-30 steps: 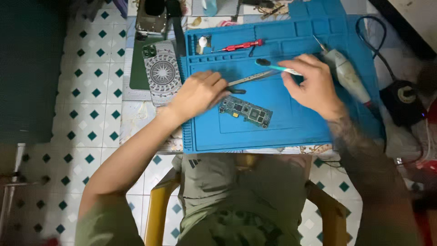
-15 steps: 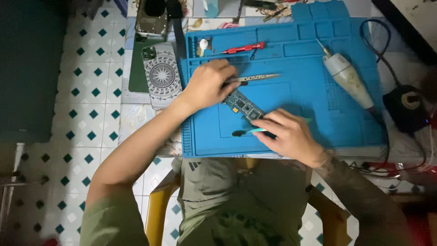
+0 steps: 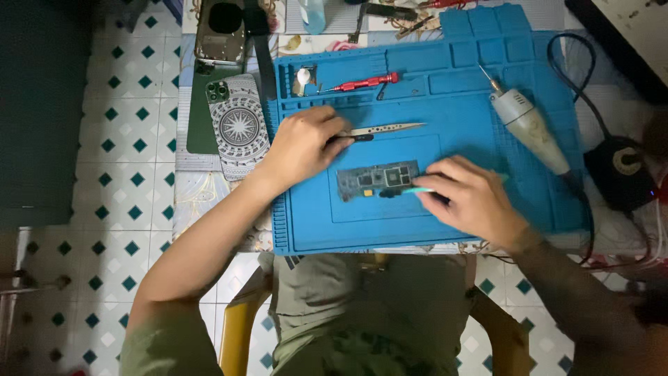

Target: The person uses tweezers to carefully remove small components from a circuit board placed on a blue work mat. After removing the parts, the person uses a toothbrush to clean the surface of the circuit board.

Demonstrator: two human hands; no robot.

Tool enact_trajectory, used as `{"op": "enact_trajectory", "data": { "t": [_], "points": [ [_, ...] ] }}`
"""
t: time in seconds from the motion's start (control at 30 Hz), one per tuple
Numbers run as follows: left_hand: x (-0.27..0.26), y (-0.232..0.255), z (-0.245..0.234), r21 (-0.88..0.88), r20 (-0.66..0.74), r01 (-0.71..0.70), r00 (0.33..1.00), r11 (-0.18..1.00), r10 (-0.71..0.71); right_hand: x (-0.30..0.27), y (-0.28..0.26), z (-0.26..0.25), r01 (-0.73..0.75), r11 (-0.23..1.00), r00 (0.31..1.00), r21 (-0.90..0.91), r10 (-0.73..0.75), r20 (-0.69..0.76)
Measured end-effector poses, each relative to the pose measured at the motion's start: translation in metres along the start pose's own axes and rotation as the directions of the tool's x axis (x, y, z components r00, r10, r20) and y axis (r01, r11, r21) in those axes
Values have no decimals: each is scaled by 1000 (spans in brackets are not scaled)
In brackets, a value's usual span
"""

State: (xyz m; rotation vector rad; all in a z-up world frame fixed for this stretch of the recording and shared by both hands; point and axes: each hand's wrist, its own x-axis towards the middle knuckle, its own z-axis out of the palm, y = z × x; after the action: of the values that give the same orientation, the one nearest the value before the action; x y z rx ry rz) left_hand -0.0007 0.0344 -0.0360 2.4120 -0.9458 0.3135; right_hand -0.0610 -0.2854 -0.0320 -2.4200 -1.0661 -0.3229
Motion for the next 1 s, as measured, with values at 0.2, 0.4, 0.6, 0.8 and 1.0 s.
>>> {"op": "enact_trajectory", "data": {
  "t": [0.2, 0.4, 0.6, 0.8, 1.0],
  "points": [
    [-6, -10, 19, 162, -134, 22, 991, 986, 0, 27, 36, -5, -7, 999, 1000, -49, 6, -14],
    [0, -1, 16, -64, -183, -77, 981, 995, 64, 71, 55, -5, -28, 974, 1000, 223, 24, 19],
    [6, 2, 14, -163, -99, -96, 992, 982, 80, 94, 64, -20, -6, 905, 998, 426, -19, 53],
    [27, 12, 29, -157, 162, -269, 942, 950, 294, 73, 64, -58, 11, 965, 975, 262, -69, 213],
    [39, 16, 34, -141, 191, -359, 904, 922, 382, 62, 67, -61, -1, 941, 976, 339, -74, 207]
  ]
}}
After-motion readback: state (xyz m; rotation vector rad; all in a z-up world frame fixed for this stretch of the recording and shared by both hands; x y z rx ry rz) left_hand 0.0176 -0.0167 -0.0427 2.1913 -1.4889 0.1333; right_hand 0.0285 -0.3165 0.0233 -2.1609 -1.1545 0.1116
